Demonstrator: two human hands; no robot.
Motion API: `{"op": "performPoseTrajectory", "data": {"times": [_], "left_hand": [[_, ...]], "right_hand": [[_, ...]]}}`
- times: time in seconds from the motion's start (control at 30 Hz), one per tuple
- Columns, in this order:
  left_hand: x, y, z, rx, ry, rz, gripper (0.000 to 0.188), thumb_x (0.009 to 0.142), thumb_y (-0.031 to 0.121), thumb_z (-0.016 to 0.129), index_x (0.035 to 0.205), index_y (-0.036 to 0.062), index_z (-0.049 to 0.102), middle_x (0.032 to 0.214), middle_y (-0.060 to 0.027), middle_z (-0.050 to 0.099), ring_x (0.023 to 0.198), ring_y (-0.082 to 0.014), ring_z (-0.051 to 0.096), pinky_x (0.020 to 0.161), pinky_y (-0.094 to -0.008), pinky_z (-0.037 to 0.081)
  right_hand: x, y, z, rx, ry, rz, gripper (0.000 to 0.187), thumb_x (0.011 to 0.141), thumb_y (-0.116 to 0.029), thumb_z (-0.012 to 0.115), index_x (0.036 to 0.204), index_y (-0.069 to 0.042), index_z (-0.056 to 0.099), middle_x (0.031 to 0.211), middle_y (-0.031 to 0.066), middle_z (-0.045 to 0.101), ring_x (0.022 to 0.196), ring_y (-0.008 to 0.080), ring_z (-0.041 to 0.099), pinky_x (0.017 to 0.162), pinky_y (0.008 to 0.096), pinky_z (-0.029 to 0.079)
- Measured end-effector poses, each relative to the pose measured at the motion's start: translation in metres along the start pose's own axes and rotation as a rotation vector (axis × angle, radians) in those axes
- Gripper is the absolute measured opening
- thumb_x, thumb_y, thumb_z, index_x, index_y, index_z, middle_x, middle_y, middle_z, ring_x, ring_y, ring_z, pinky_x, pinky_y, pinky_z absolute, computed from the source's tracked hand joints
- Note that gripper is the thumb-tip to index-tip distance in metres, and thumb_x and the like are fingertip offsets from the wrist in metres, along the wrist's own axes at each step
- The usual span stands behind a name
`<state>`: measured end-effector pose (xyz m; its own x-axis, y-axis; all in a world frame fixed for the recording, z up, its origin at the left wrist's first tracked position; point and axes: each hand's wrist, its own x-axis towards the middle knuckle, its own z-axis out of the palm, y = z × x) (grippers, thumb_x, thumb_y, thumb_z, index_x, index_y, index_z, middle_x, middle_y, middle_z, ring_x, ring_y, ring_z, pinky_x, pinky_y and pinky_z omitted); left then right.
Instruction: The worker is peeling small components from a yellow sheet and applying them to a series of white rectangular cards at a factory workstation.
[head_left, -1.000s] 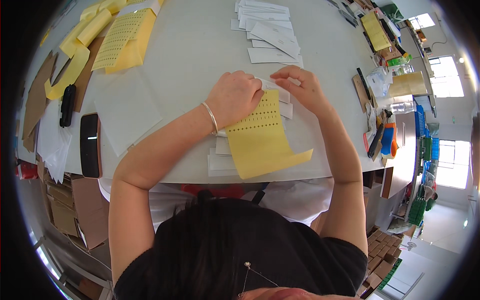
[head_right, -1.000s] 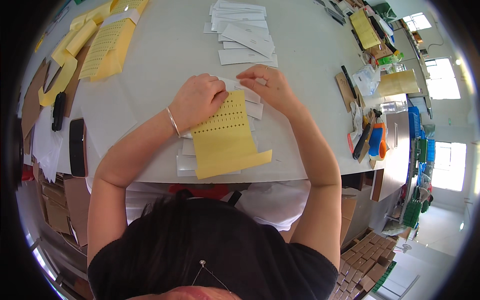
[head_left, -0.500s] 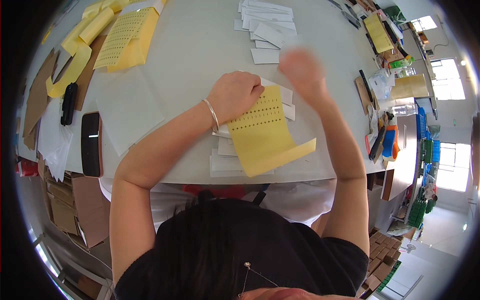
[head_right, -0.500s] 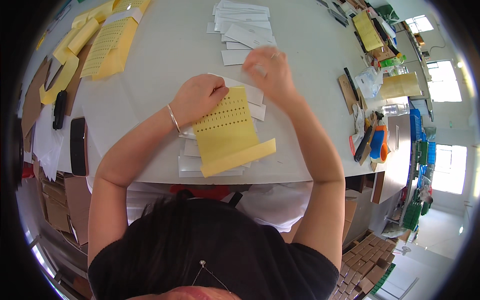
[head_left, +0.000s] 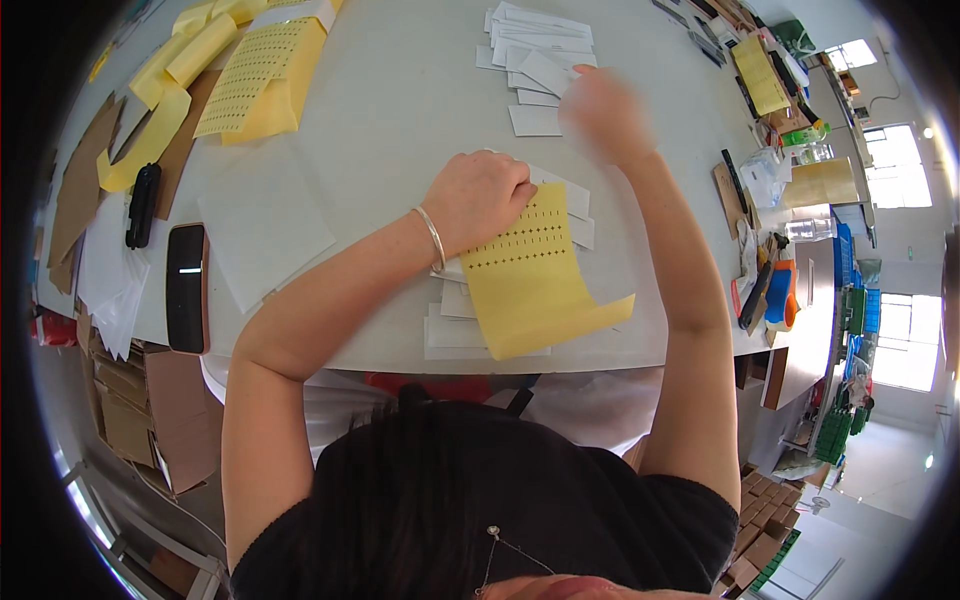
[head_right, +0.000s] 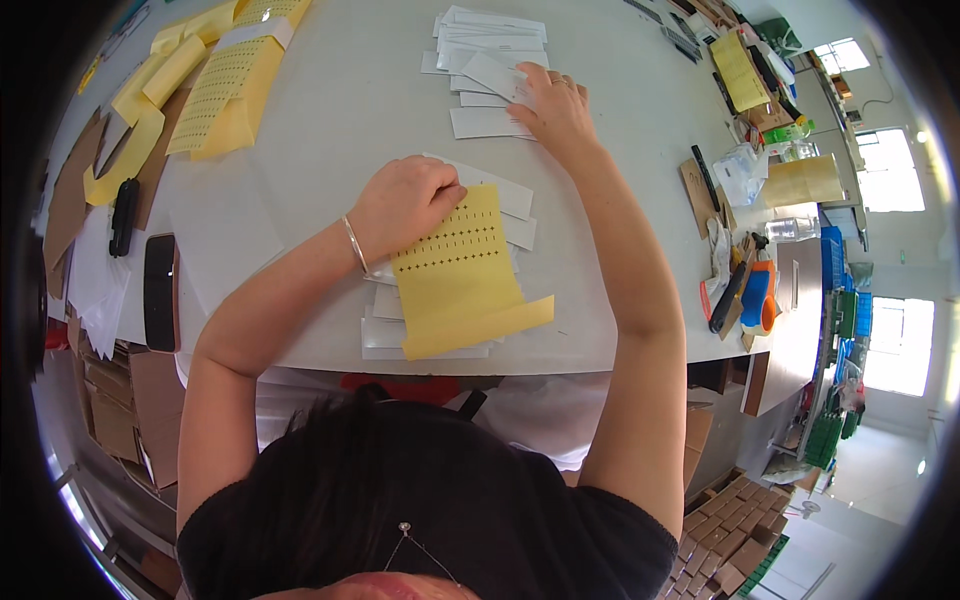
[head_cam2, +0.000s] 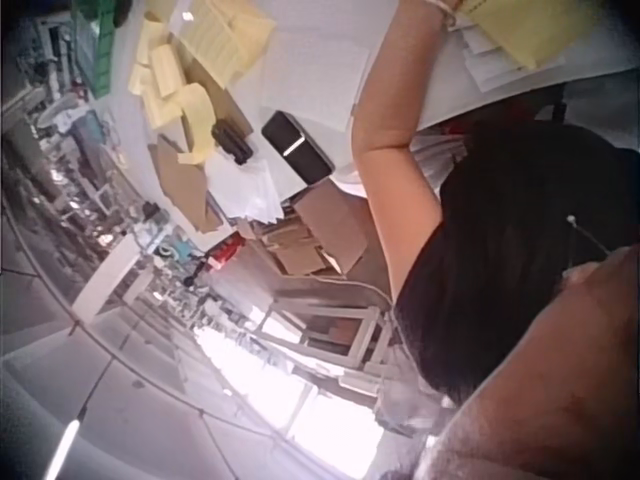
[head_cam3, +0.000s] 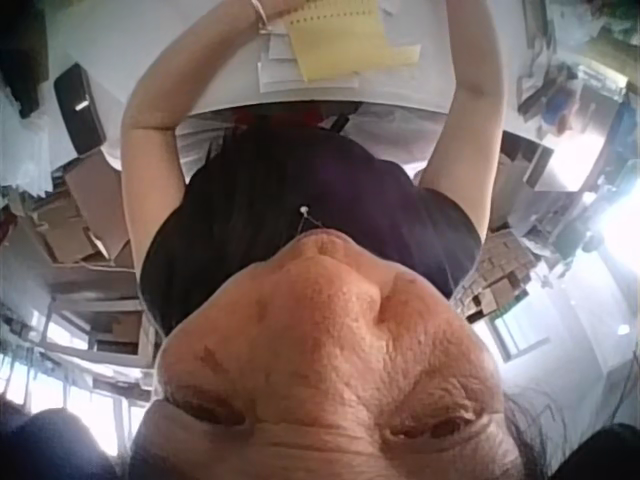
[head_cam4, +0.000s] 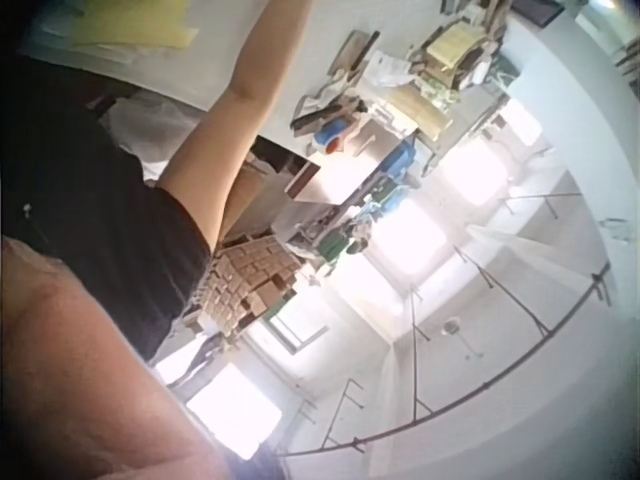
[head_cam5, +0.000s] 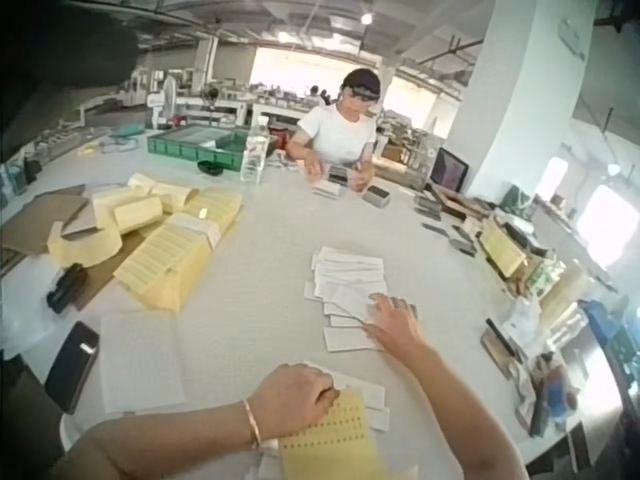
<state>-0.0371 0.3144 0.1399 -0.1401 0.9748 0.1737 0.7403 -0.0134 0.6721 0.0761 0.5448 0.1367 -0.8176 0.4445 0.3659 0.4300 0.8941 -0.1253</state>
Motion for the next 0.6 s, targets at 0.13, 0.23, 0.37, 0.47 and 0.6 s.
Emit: {"op": "performPoseTrajectory", "data": {"times": [0.13,0.23,0.37,0.47,0.6], "left_hand": [[-0.001,0.0,-0.002,0.023,-0.002,0.04,0.026,0.087,0.022,0.057,0.073,0.0,0.059,0.071,-0.0129,0.06,0.073,-0.0306,0.057,0.068,-0.0417,0.045],[-0.003,0.006,-0.008,0.0,-0.009,0.057,0.026,0.087,0.023,0.057,0.076,-0.0001,0.06,0.073,-0.0131,0.062,0.074,-0.0313,0.059,0.069,-0.042,0.046],[-0.002,0.008,-0.008,-0.013,-0.025,-0.016,0.022,0.087,0.019,0.053,0.081,0.0001,0.063,0.076,-0.0139,0.063,0.076,-0.032,0.061,0.07,-0.0423,0.047],[-0.001,0.008,-0.007,0.014,-0.036,-0.005,0.021,0.086,0.017,0.051,0.082,0.0002,0.064,0.077,-0.0144,0.064,0.077,-0.0324,0.061,0.071,-0.0426,0.047],[-0.002,0.005,-0.004,0.083,-0.039,0.044,0.024,0.087,0.018,0.049,0.083,-0.0004,0.064,0.077,-0.0153,0.064,0.078,-0.0332,0.06,0.073,-0.0438,0.047]], "right_hand": [[-0.009,-0.013,-0.014,0.241,-0.193,0.187,0.052,0.076,-0.025,0.072,0.121,-0.011,0.051,0.107,0.0094,0.063,0.104,0.0258,0.056,0.097,0.0387,0.039],[-0.034,-0.031,-0.028,0.502,-0.329,0.103,0.041,0.078,-0.015,0.071,0.115,-0.006,0.058,0.102,0.0071,0.064,0.096,0.0172,0.059,0.086,0.0303,0.046],[-0.05,-0.054,-0.054,0.756,-0.452,0.266,0.021,0.083,-0.007,0.065,0.103,-0.004,0.068,0.097,0.0066,0.066,0.091,0.0139,0.06,0.084,0.0289,0.047],[-0.061,-0.061,-0.06,0.813,-0.353,0.094,0.017,0.082,-0.014,0.067,0.097,-0.006,0.069,0.093,0.0042,0.066,0.089,0.018,0.061,0.083,0.0317,0.047],[-0.066,-0.077,-0.058,0.356,-0.107,-0.334,0.012,0.079,-0.013,0.07,0.09,-0.009,0.069,0.089,-0.0011,0.065,0.086,0.0187,0.058,0.086,0.0343,0.043]]}}
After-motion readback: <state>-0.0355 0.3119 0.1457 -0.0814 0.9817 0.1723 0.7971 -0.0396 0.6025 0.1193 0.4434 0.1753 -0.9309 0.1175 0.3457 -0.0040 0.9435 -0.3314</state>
